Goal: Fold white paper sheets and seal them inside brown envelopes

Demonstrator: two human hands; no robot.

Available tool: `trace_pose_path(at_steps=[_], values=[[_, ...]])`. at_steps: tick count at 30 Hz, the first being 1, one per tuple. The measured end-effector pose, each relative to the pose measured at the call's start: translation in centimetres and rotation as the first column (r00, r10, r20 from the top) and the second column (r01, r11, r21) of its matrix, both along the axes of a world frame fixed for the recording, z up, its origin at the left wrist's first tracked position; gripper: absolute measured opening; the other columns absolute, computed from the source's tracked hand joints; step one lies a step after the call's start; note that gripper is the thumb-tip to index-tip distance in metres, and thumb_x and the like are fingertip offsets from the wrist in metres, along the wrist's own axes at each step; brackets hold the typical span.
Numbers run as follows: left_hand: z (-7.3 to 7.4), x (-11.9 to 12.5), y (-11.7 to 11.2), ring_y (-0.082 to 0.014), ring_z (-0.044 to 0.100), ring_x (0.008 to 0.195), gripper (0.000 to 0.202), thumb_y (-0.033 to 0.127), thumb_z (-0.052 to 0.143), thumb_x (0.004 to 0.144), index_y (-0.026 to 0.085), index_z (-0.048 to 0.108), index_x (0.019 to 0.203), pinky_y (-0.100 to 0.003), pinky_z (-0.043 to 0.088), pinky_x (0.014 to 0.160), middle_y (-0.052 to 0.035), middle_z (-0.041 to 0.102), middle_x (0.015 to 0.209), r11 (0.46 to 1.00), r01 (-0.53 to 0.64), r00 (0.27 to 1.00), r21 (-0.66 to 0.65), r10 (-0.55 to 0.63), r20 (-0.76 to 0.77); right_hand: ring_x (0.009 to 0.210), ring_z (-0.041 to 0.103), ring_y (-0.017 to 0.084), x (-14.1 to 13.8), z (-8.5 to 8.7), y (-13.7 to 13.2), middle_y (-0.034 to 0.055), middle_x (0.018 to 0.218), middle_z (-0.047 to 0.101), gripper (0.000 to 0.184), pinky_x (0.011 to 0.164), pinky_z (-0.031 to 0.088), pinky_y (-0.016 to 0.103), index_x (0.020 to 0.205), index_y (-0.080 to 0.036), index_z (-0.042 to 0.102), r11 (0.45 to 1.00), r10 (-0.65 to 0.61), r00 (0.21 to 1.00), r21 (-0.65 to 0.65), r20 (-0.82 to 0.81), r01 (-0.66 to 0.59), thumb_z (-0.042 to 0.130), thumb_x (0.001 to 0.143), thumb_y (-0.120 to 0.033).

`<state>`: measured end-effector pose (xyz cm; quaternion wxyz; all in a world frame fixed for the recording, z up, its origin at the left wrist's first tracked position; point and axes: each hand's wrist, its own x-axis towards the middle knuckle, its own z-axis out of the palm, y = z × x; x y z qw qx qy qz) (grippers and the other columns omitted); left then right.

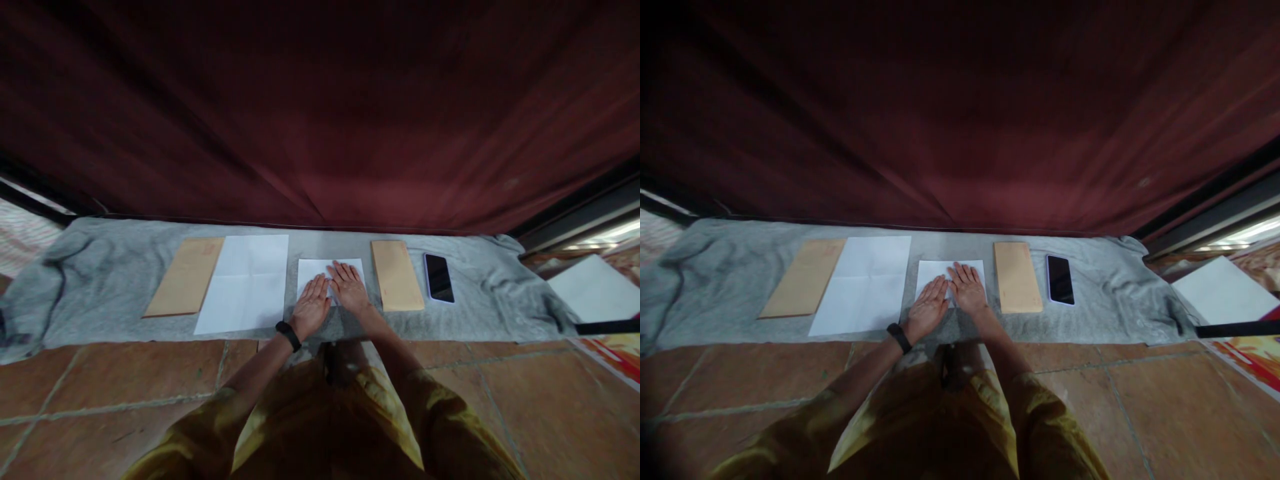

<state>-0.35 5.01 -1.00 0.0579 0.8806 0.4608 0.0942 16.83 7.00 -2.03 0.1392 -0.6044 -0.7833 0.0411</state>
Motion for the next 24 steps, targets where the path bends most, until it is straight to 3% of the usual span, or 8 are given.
trace_pose_path(at_steps=[9, 24], values=[[-0.9, 0.7, 1.9, -0.0261, 0.018, 0.155, 0.057, 0.036, 0.031, 0.104, 0.018, 0.033, 0.158, -0.05, 0.016, 0.126, -0.0098, 0.027, 0.166, 0.992, -0.125, 0.991, -0.001, 0.124, -0.043, 0.149, 0.034, 0.028, 0.1, 0.0, -0.1, 0.0065, 0.161, 0.038, 0.048, 0.122, 0.024, 0.05, 0.152, -0.025, 0.045, 0.999, -0.034, 0.999, 0.021, 0.006, 0.034, 0.037, 0.106, -0.038], [-1.4, -1.9, 3.1, -0.0295, 0.023, 0.153, 0.064, 0.04, 0.03, 0.103, 0.006, 0.027, 0.158, -0.05, 0.024, 0.124, -0.0188, 0.029, 0.163, 0.972, -0.234, 0.972, 0.016, 0.234, 0.036, 0.146, 0.038, 0.029, 2.2, -0.7, -1.3, 0.0129, 0.159, 0.041, 0.051, 0.119, 0.029, 0.05, 0.152, -0.018, 0.045, 0.979, -0.187, 0.981, 0.077, -0.045, 0.19, 0.038, 0.106, -0.039]])
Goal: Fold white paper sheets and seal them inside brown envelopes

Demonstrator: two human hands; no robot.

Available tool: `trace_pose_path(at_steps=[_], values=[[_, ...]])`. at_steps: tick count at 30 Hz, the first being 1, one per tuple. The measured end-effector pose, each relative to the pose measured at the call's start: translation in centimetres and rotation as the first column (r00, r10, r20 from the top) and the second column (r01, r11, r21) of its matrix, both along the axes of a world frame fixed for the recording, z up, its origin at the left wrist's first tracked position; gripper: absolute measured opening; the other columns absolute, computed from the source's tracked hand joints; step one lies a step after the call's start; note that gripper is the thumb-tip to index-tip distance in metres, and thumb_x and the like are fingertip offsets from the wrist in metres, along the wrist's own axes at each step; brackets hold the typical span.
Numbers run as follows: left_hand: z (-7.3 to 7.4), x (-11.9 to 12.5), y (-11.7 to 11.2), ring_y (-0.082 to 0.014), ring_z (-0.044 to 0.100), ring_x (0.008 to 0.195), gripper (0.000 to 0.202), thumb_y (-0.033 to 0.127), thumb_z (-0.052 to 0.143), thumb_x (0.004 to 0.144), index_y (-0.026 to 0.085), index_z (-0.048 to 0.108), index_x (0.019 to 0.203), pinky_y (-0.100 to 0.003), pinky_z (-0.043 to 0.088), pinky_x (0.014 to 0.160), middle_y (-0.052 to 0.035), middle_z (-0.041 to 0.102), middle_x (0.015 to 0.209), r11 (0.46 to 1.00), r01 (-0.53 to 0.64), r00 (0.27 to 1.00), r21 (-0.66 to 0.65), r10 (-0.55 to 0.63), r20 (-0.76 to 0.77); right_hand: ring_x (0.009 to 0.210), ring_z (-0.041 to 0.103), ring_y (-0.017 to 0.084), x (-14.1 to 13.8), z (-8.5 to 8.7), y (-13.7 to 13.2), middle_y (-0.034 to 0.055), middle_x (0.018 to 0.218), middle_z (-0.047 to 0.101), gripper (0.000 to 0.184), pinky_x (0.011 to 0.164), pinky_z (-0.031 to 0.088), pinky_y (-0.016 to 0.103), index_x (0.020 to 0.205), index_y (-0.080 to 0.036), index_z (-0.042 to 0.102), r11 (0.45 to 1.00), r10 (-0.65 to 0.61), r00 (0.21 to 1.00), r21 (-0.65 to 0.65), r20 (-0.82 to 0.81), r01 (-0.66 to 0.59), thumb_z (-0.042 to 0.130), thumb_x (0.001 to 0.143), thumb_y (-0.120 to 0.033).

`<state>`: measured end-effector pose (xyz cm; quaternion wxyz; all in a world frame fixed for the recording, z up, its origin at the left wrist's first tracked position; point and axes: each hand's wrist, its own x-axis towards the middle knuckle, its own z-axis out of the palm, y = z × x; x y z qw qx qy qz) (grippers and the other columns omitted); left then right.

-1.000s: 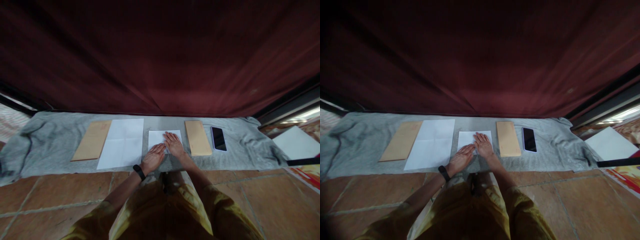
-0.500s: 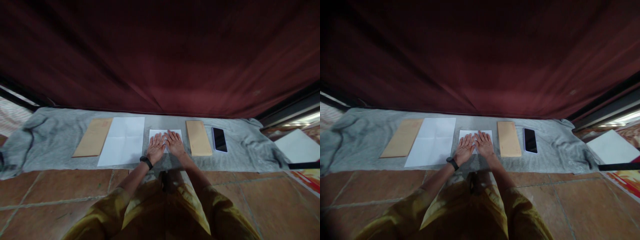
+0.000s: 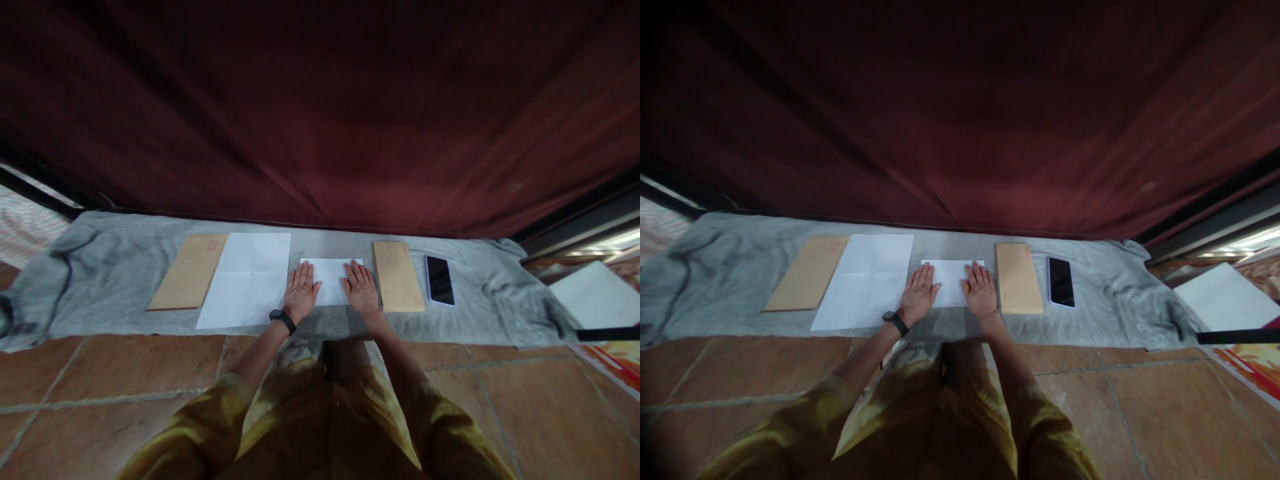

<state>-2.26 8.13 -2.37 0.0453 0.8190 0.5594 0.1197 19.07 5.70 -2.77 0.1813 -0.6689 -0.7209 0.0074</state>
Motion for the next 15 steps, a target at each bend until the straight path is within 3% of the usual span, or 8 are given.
trace_pose_path(at_steps=[7, 11, 15], values=[[0.3, -0.4, -0.2, -0.0299, 0.027, 0.152, 0.062, 0.037, 0.029, 0.103, 0.007, 0.029, 0.157, -0.052, 0.027, 0.123, -0.0187, 0.033, 0.162, 0.999, -0.028, 0.999, 0.028, 0.027, 0.042, 0.145, 0.04, 0.03, 0.3, 0.3, -0.5, 0.0148, 0.157, 0.043, 0.051, 0.119, 0.029, 0.051, 0.151, -0.015, 0.046, 0.999, -0.04, 0.999, 0.015, -0.018, 0.041, 0.035, 0.106, -0.038], [1.0, 1.9, -0.5, -0.0274, 0.022, 0.154, 0.06, 0.035, 0.029, 0.104, 0.008, 0.031, 0.157, -0.05, 0.023, 0.125, -0.016, 0.033, 0.163, 0.999, 0.006, 0.999, 0.054, -0.009, 0.038, 0.147, 0.037, 0.028, -1.4, 1.4, 0.2, 0.0153, 0.157, 0.043, 0.053, 0.12, 0.028, 0.051, 0.151, -0.012, 0.045, 0.998, -0.06, 0.996, -0.012, -0.063, 0.059, 0.027, 0.108, -0.036], [1.2, 4.7, -0.3, -0.0271, 0.021, 0.154, 0.058, 0.025, 0.032, 0.101, 0.008, 0.032, 0.156, -0.05, 0.019, 0.126, -0.0152, 0.033, 0.163, 0.992, 0.123, 0.992, -0.032, -0.122, 0.017, 0.148, 0.036, 0.024, -3.8, 1.9, 1.3, 0.0121, 0.157, 0.044, 0.053, 0.121, 0.03, 0.047, 0.15, -0.014, 0.047, 0.998, 0.054, 0.988, -0.013, -0.141, -0.056, 0.023, 0.108, -0.038]])
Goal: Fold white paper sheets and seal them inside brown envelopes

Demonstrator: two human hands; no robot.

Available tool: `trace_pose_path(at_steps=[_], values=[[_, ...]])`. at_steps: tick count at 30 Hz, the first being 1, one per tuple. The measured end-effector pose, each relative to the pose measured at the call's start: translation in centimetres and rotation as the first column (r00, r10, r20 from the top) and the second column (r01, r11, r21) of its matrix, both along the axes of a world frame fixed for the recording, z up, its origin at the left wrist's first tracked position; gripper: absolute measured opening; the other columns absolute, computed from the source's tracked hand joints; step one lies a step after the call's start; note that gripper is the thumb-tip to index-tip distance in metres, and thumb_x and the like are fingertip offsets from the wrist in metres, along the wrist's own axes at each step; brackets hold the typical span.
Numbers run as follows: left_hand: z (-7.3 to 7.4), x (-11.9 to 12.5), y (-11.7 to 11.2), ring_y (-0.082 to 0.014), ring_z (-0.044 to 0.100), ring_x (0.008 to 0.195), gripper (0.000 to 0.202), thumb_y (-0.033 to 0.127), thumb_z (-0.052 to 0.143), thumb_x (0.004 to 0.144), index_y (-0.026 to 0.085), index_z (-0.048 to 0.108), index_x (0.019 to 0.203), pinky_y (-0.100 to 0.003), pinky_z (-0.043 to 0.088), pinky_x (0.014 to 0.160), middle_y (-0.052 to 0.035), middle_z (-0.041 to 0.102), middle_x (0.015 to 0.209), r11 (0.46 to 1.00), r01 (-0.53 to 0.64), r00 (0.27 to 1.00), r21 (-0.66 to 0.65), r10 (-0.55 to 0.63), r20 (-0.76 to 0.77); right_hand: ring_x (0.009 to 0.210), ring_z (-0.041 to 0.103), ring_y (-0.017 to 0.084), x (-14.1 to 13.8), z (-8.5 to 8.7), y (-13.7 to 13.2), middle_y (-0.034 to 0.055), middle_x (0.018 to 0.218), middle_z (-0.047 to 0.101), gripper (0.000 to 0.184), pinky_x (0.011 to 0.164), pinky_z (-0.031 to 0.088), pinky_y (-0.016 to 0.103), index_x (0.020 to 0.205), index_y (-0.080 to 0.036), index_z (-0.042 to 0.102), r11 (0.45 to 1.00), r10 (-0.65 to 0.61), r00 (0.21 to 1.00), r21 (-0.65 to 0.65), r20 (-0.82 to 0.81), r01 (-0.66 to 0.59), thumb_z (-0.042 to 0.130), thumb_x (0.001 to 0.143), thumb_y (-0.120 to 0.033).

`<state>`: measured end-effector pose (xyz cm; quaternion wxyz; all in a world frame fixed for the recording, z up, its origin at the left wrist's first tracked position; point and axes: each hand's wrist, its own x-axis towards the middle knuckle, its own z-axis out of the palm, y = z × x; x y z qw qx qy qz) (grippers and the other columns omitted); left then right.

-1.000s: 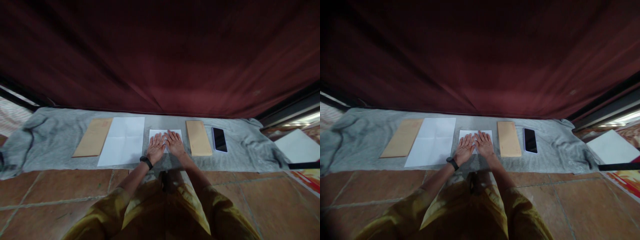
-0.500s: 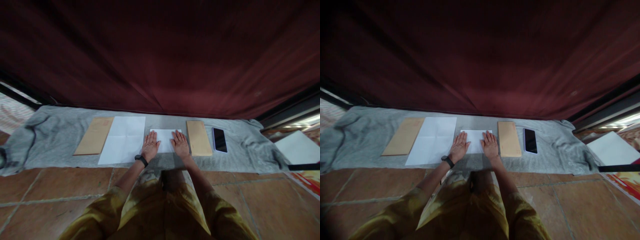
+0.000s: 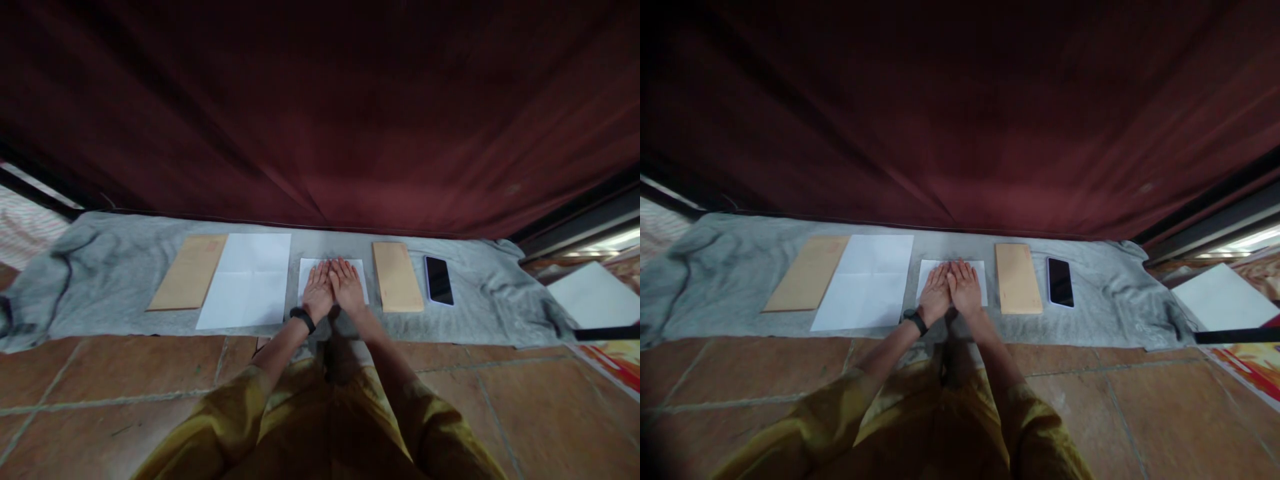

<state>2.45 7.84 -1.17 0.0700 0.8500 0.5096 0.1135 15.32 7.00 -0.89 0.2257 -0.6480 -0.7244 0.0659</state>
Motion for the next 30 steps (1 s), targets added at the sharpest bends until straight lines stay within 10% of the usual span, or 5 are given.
trace_pose_path(at_steps=[30], values=[[-0.1, -4.0, 0.3, -0.0317, 0.022, 0.154, 0.054, 0.039, 0.036, 0.103, 0.021, 0.042, 0.154, -0.06, 0.013, 0.125, -0.0104, 0.034, 0.163, 0.999, -0.021, 0.999, 0.036, 0.022, -0.048, 0.146, 0.039, 0.027, 3.6, -1.5, -1.4, 0.0107, 0.159, 0.041, 0.049, 0.12, 0.028, 0.048, 0.151, -0.019, 0.046, 1.0, -0.012, 0.99, 0.01, 0.137, 0.011, 0.037, 0.106, -0.037]])
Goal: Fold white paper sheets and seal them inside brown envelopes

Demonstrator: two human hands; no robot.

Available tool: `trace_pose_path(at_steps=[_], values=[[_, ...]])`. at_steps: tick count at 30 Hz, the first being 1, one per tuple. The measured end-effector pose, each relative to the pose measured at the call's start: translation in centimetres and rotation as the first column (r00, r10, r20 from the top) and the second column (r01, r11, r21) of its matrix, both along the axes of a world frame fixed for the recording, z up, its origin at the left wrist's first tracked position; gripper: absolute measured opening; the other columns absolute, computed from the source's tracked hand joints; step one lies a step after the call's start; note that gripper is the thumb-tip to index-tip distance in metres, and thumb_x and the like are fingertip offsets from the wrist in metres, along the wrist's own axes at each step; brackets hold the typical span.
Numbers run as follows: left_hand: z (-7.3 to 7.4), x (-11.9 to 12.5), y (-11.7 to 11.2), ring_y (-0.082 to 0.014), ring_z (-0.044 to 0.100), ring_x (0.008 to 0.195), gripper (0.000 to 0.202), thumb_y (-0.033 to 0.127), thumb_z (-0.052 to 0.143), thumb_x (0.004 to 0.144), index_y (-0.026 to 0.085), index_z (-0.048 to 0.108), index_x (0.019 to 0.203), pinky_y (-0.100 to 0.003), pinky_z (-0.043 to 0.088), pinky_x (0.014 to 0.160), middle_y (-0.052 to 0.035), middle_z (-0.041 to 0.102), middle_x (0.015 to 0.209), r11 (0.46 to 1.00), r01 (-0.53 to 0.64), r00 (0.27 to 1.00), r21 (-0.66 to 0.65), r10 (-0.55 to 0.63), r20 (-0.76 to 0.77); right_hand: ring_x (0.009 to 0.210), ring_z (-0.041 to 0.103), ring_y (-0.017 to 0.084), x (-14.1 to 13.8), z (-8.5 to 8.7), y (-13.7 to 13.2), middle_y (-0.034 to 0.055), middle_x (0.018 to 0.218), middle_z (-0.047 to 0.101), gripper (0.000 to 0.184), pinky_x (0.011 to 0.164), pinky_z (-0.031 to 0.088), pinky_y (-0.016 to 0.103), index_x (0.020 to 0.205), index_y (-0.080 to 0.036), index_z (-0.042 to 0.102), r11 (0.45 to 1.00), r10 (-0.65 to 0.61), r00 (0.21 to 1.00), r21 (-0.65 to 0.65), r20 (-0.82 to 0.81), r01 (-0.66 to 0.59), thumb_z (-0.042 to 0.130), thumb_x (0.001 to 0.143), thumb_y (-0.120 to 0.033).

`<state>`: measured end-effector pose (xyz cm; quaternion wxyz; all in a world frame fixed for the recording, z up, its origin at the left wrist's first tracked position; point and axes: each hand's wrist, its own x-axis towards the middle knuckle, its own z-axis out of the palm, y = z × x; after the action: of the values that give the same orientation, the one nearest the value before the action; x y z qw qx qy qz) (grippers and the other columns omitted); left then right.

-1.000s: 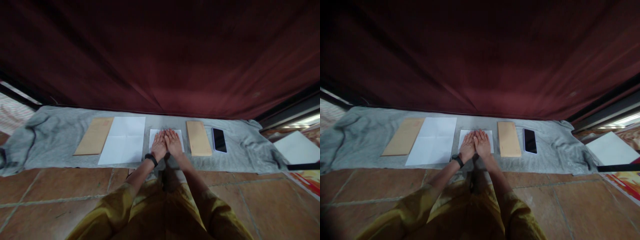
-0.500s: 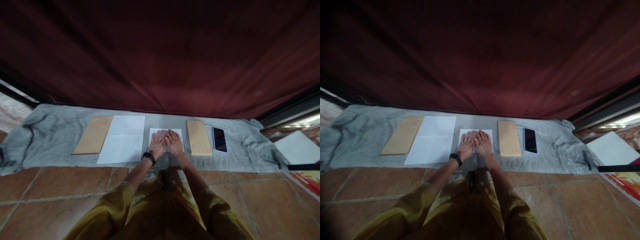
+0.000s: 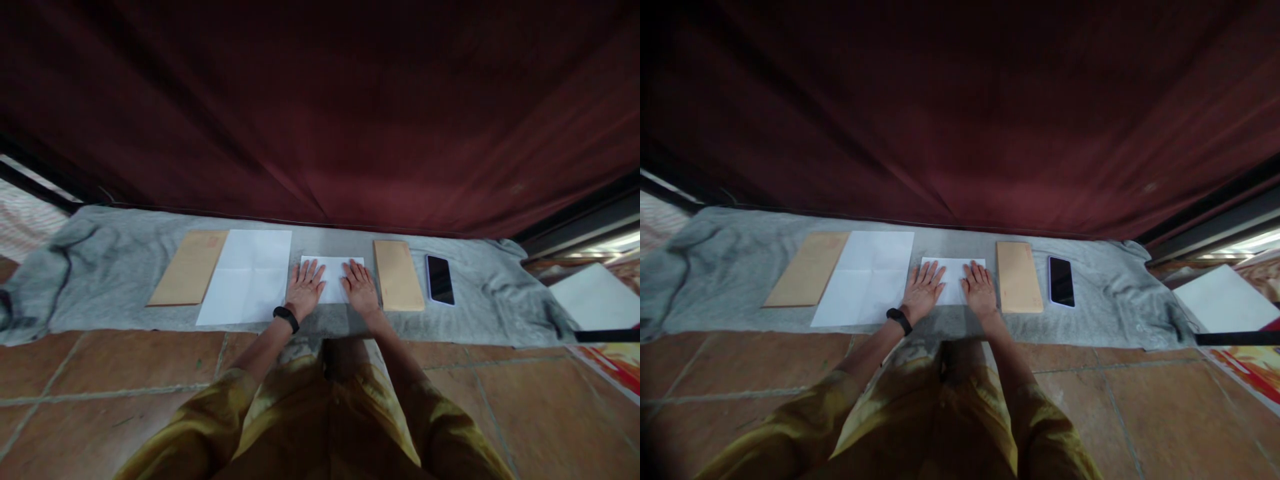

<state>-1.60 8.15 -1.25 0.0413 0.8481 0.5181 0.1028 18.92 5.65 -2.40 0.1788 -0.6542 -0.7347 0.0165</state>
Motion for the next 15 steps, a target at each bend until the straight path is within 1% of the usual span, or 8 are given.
trace_pose_path(at_steps=[6, 10, 12, 15], values=[[0.9, -0.3, -0.4, -0.0303, 0.02, 0.154, 0.054, 0.034, 0.036, 0.103, 0.014, 0.044, 0.152, -0.058, 0.008, 0.126, -0.0135, 0.035, 0.162, 1.0, 0.006, 1.0, 0.008, -0.006, -0.015, 0.146, 0.038, 0.028, 0.5, 0.0, -0.5, 0.0117, 0.158, 0.042, 0.05, 0.12, 0.028, 0.048, 0.151, -0.017, 0.046, 1.0, -0.014, 1.0, -0.003, -0.001, 0.014, 0.037, 0.106, -0.037], [1.2, -0.3, -0.6, -0.0296, 0.018, 0.155, 0.054, 0.034, 0.037, 0.102, 0.013, 0.043, 0.152, -0.056, 0.008, 0.127, -0.0135, 0.034, 0.162, 1.0, 0.007, 1.0, 0.007, -0.007, -0.006, 0.146, 0.039, 0.029, 0.6, 0.4, -0.6, 0.0137, 0.157, 0.044, 0.05, 0.12, 0.03, 0.049, 0.15, -0.014, 0.047, 0.999, -0.033, 0.999, -0.011, -0.007, 0.033, 0.037, 0.106, -0.035], [1.2, -0.1, -0.6, -0.0288, 0.018, 0.155, 0.055, 0.034, 0.035, 0.103, 0.013, 0.041, 0.153, -0.056, 0.009, 0.127, -0.0124, 0.033, 0.163, 1.0, 0.018, 1.0, 0.018, -0.018, 0.003, 0.145, 0.039, 0.028, 0.2, 0.6, -0.5, 0.0137, 0.157, 0.044, 0.05, 0.12, 0.029, 0.049, 0.15, -0.013, 0.047, 0.999, -0.034, 0.999, -0.01, -0.014, 0.034, 0.035, 0.106, -0.034], [1.2, 0.8, -0.6, -0.0273, 0.018, 0.155, 0.055, 0.033, 0.032, 0.103, 0.014, 0.039, 0.155, -0.054, 0.011, 0.127, -0.01, 0.034, 0.163, 0.998, 0.049, 0.999, 0.029, -0.05, 0.019, 0.146, 0.039, 0.027, -1.1, 0.9, -0.1, 0.0113, 0.158, 0.044, 0.05, 0.121, 0.028, 0.047, 0.15, -0.013, 0.046, 1.0, -0.009, 1.0, -0.015, -0.016, 0.009, 0.033, 0.106, -0.033]])
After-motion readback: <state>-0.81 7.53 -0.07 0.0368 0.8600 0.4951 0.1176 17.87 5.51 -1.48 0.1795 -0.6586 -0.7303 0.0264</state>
